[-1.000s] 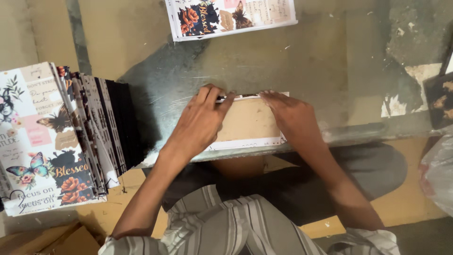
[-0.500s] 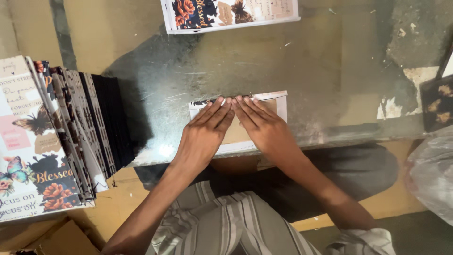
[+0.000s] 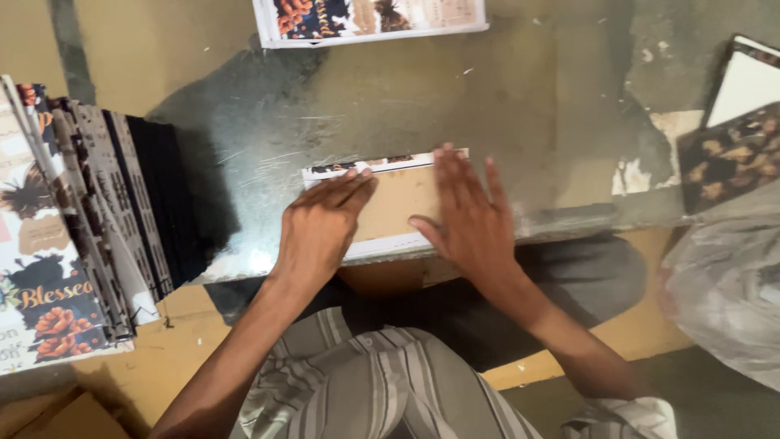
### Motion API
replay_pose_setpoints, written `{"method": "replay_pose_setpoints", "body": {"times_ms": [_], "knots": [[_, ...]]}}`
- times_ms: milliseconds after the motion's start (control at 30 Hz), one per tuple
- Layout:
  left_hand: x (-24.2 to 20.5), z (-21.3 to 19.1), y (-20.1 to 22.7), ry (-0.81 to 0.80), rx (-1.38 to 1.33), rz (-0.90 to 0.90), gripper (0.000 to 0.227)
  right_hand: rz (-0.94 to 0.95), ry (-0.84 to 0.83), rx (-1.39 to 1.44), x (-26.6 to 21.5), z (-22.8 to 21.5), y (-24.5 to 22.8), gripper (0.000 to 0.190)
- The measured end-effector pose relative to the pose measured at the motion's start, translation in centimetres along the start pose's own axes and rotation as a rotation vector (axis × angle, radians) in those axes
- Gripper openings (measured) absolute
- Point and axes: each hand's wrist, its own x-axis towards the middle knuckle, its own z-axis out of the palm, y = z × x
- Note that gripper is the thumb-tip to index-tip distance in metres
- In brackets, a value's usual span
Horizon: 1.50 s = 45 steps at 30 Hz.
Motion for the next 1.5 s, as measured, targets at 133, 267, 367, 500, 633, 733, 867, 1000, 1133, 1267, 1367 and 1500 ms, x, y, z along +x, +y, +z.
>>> {"method": "replay_pose_setpoints", "body": {"times_ms": [133, 267, 367, 500, 633, 733, 867, 1000, 1133, 1267, 1367, 1500], "knots": [[0.8, -0.2, 1.8, -0.100, 0.100, -0.138, 0.045, 0.081, -0.013, -0.023, -0.9, 0.1, 2.1, 0.094], [1.7, 1.3, 3.4, 0.082, 0.103, 0.111, 0.073, 0.093, 0.020, -0.056, -1.0, 0.5, 1.7, 0.092], [-1.3, -0.1, 1.0, -0.081, 0.072, -0.180, 0.081, 0.090, 0.012, -0.046, -1.1, -0.1, 1.6, 0.089], [-4.9, -2.3, -0.3, 0.011, 0.209, -0.249, 0.077, 0.141, -0.001, -0.129, -1.8, -1.5, 0.1, 0.080], [-3.6, -0.6, 1.5, 0.073, 0.201, -0.165, 0.079, 0.123, 0.150, -0.009, -1.9, -1.6, -2.6, 0.071], [-1.9, 1.6, 2.6, 0.028, 0.152, -0.048, 0.075, 0.012, 0.048, 0.221, -2.1, 0.0, -5.1, 0.084], [-4.7, -0.5, 2.2, -0.009, 0.089, -0.229, 0.080, 0.109, 0.113, 0.150, -2.9, 0.3, -4.8, 0.085], [-4.9, -2.2, 1.3, 0.115, 0.104, -0.257, 0.078, 0.234, 0.134, 0.131, -4.6, 0.5, -4.4, 0.093], [0.3, 0.4, 1.8, 0.122, 0.203, -0.114, 0.064, 0.291, 0.234, 0.355, -3.9, 1.9, -5.9, 0.115], [5.3, 1.3, 2.4, 0.056, 0.149, -0.084, 0.036, 0.427, 0.325, 0.491, -3.2, 2.7, -4.8, 0.143], [6.9, 0.0, 1.7, 0.012, 0.087, -0.074, 0.046, 0.468, 0.373, 0.535, -3.4, 2.9, -4.4, 0.146], [7.3, -2.9, -0.3, -0.449, -0.398, -0.099, 0.058, 0.524, 0.592, 1.066, -4.0, 2.7, -3.1, 0.122]]}}
